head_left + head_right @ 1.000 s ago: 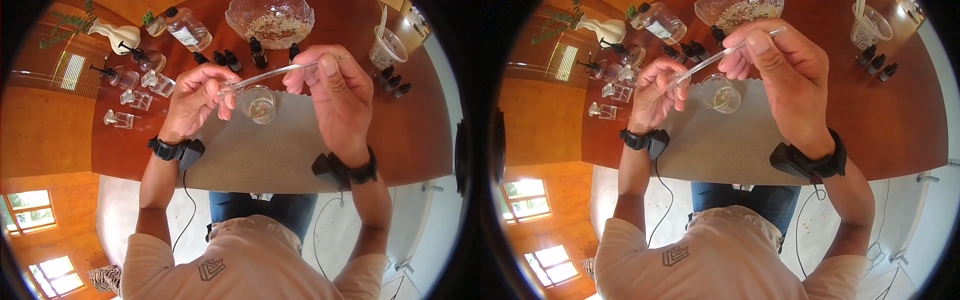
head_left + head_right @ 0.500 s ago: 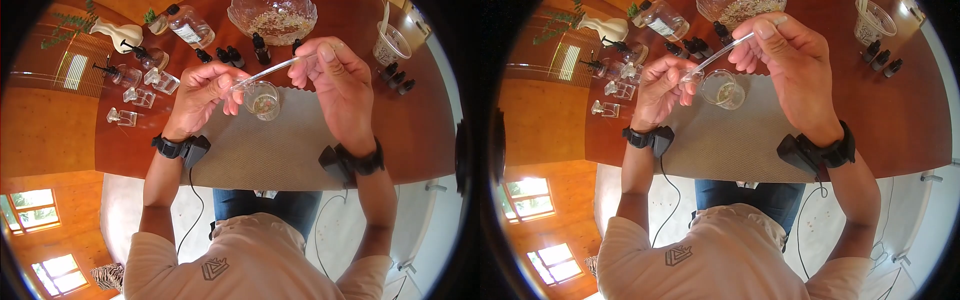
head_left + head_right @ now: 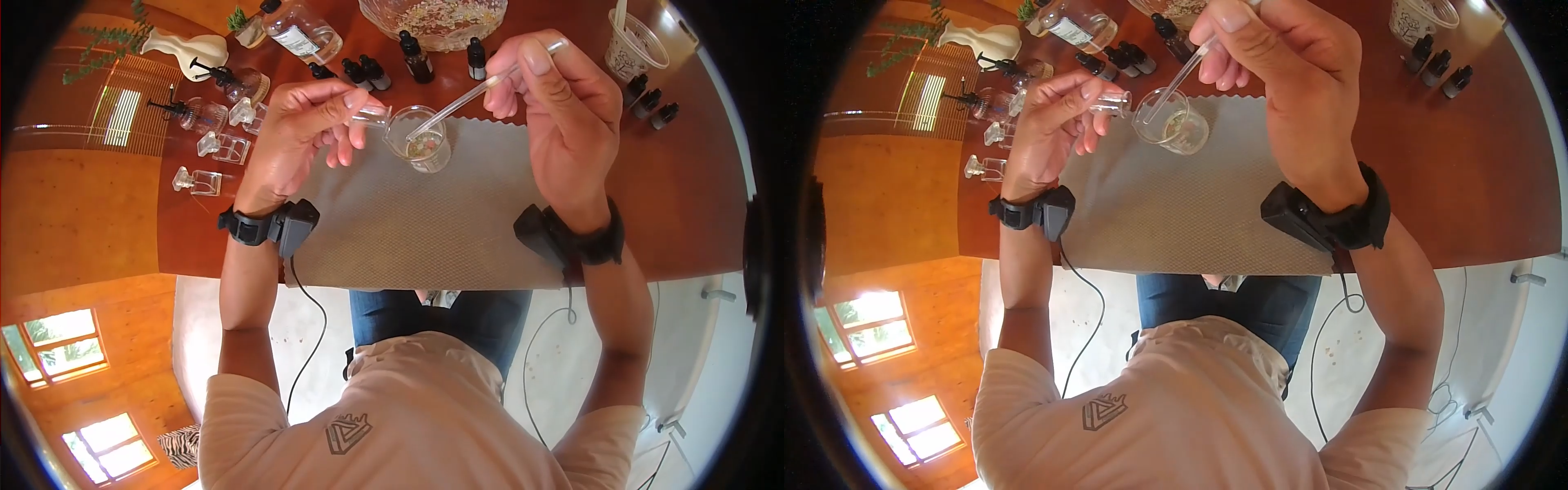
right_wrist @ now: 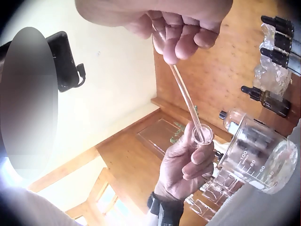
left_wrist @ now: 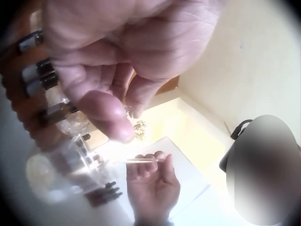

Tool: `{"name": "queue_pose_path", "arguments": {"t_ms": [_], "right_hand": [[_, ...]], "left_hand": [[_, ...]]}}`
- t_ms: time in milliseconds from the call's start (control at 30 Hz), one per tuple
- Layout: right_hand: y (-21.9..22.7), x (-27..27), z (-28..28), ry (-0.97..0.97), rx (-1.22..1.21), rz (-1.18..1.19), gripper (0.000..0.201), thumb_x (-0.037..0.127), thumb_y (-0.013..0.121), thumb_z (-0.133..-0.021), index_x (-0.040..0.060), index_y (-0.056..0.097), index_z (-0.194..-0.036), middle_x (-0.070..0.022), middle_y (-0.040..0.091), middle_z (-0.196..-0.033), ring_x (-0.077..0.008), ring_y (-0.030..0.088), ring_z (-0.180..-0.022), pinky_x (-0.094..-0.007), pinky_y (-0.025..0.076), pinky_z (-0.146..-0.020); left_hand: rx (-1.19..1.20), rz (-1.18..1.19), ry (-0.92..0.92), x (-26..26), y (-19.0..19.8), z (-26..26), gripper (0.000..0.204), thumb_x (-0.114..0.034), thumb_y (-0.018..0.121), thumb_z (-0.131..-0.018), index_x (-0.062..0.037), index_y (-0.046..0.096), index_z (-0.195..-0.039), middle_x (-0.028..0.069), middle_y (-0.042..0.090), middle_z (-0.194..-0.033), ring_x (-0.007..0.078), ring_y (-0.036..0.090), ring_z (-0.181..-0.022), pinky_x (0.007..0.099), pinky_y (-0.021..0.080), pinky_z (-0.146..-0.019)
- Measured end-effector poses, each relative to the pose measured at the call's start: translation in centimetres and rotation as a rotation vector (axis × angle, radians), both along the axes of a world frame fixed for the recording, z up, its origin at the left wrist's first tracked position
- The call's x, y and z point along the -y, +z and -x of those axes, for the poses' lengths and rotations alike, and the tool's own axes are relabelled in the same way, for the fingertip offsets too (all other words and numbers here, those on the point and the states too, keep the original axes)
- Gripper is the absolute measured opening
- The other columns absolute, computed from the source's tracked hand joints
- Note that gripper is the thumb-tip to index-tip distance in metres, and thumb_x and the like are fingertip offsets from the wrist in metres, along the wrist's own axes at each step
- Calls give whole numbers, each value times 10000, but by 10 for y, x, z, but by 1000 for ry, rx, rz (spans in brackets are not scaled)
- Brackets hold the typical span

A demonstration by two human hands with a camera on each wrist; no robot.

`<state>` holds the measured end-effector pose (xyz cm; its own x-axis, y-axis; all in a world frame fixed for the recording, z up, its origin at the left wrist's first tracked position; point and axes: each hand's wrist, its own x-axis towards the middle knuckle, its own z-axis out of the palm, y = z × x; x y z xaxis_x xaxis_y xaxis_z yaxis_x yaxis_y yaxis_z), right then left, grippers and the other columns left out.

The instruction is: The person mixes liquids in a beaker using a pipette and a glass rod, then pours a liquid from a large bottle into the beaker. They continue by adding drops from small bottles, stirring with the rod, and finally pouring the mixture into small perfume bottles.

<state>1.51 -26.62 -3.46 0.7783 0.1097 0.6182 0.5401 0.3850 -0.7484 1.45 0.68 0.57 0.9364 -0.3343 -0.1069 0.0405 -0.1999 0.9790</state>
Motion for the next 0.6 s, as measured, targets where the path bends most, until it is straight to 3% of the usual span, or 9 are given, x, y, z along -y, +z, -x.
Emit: {"name": "queue_pose_path", "arguments": {"t_ms": [167, 300, 400, 433, 600], "right_hand": [[2, -5, 5, -148, 0, 38, 310, 214, 528, -1069, -33, 685, -966, -49, 647, -782, -82, 559, -697, -227, 444, -662], [-6, -12, -1, -30, -113, 5, 254, 178, 613, -1033, -44, 643, -912, -39, 610, -795, -65, 572, -725, -210, 464, -643], [-11, -15, -7, 58, -24, 120, 227, 136, 614, -1026, -34, 613, -876, -22, 557, -786, -59, 511, -710, -213, 437, -642], [-2, -14, 2, -85, -120, 251, 291, 234, 581, -1050, -17, 701, -963, -26, 642, -758, -67, 552, -689, -217, 439, -637], [-7, -14, -3, -101, -114, 231, 278, 238, 606, -1038, -10, 707, -961, -17, 645, -747, -61, 556, -685, -215, 440, -623]], "left_hand": [[224, -272, 56, 12, 14, 9, 242, -225, 688, -987, 5, 753, -1025, 21, 673, -712, 66, 588, -552, 199, 408, -480], [291, -419, 86, 27, 21, 10, 218, -201, 696, -981, 3, 752, -1031, 14, 675, -721, 50, 580, -567, 192, 409, -492], [296, -437, 98, 26, 27, 13, 225, -205, 686, -988, 5, 750, -1039, 13, 673, -722, 50, 577, -565, 191, 411, -494], [293, -422, 94, 24, 27, 10, 226, -206, 684, -989, 4, 750, -1041, 13, 673, -722, 50, 578, -566, 192, 412, -495], [286, -321, 112, 18, 25, 16, 228, -207, 680, -991, 2, 752, -1050, 15, 676, -731, 52, 584, -574, 191, 418, -501]]}}
